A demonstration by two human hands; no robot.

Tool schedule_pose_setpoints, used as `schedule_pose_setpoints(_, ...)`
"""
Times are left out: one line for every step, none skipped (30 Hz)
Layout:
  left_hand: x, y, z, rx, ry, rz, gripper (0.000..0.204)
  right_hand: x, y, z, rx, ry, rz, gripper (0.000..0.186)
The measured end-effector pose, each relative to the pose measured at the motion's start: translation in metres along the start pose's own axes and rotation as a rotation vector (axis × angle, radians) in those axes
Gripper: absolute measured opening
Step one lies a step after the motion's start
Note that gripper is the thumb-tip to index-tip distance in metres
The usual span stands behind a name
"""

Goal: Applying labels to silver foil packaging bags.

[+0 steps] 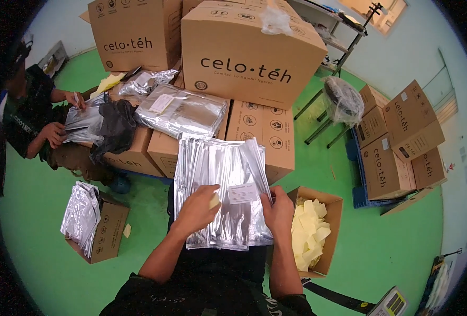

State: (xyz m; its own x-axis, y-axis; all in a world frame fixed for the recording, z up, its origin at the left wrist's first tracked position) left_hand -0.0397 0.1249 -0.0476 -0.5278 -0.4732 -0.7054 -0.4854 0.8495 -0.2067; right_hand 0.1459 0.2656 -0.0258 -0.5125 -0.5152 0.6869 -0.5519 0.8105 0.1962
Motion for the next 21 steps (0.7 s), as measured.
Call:
schedule_pose_setpoints(0.002,-0.006,-0.015,-0.092,-0.106,0.028,0.054,0.009,-0.001,-0.006,-0.056,0.195,-0.024,0.024)
schedule_pose_setpoints(0.003,-0.009,-0.027,-0.09,-0.183,-0.026,0.056,0.012,-0.001,-0.011,-0.053,0.329,-0.013,0.012)
schedule_pose_setpoints(0.003,-0.014,-0.04,-0.185,-0.198,-0.027,0.059,0.021,-0.002,-0.018,-0.024,0.514,-0.018,0.012)
schedule_pose_setpoints(0.008,-0.017,-0.049,-0.223,-0.262,-0.066,0.06,0.033,-0.001,-0.026,0.001,0.613,-0.021,0.012)
schedule_pose_setpoints(0.017,-0.019,-0.058,-0.266,-0.323,-0.111,0.06,0.046,0.0,-0.028,0.033,0.717,-0.026,0.011)
schedule_pose_setpoints(0.022,-0.019,-0.064,-0.275,-0.322,-0.116,0.06,0.058,0.002,-0.033,0.041,0.722,-0.032,0.011)
schedule_pose_setpoints(0.025,-0.018,-0.067,-0.207,-0.6,-0.065,0.057,0.073,0.003,-0.035,0.085,0.774,-0.044,0.012)
schedule_pose_setpoints(0.028,-0.019,-0.07,-0.135,-0.876,-0.011,0.055,0.082,0.005,-0.033,0.129,0.826,-0.057,0.013)
schedule_pose_setpoints(0.036,-0.022,-0.076,-0.144,-0.876,-0.011,0.055,0.085,0.009,-0.029,0.136,0.828,-0.063,0.013)
schedule_pose_setpoints(0.049,-0.024,-0.072,-0.061,-1.045,-0.046,0.051,0.086,0.011,-0.023,0.162,0.841,-0.062,0.013)
schedule_pose_setpoints(0.058,-0.026,-0.069,0.025,-1.211,-0.082,0.047,0.086,0.014,-0.016,0.188,0.856,-0.061,0.013)
schedule_pose_setpoints(0.067,-0.032,-0.075,-0.012,-1.264,-0.083,0.039,0.081,0.017,-0.006,0.214,0.83,-0.085,0.017)
schedule_pose_setpoints(0.075,-0.041,-0.079,-0.016,-1.264,-0.085,0.039,0.077,0.019,0.002,0.218,0.833,-0.085,0.017)
schedule_pose_setpoints(0.089,-0.053,-0.089,-0.138,-1.22,-0.108,0.038,0.075,0.02,0.01,0.236,0.813,-0.094,0.018)
schedule_pose_setpoints(0.105,-0.065,-0.1,-0.257,-1.172,-0.131,0.036,0.076,0.021,0.015,0.253,0.794,-0.103,0.02)
schedule_pose_setpoints(0.13,-0.082,-0.114,-0.402,-1.142,-0.153,0.034,0.077,0.021,0.02,0.232,0.81,-0.075,0.022)
schedule_pose_setpoints(0.155,-0.102,-0.131,-0.543,-1.107,-0.171,0.031,0.071,0.021,0.023,0.243,0.817,-0.074,0.022)
schedule_pose_setpoints(0.187,-0.118,-0.144,-0.652,-1.182,-0.173,0.029,0.05,0.021,0.02,0.203,0.809,-0.04,0.021)
schedule_pose_setpoints(0.217,-0.136,-0.158,-0.766,-1.25,-0.177,0.027,0.035,0.019,0.017,0.167,0.806,-0.004,0.02)
schedule_pose_setpoints(0.238,-0.155,-0.169,-0.891,-1.344,-0.26,0.026,0.025,0.017,0.016,0.137,0.776,0.033,0.018)
schedule_pose_setpoints(0.258,-0.176,-0.181,-1.02,-1.431,-0.342,0.026,0.018,0.015,0.017,0.141,0.782,0.041,0.018)
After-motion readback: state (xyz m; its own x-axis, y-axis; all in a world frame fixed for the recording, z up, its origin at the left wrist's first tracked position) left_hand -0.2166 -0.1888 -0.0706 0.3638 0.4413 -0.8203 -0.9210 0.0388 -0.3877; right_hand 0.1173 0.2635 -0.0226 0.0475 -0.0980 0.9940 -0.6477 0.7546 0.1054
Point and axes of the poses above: each hand's wrist, its own y-axis towards the middle knuckle, its own z-axis out of the palm, x = y × z, the point moved 9 cm from there along y, towards the middle knuckle, and after that the axes turned 11 degrees about -z, right-handed, at the moved point
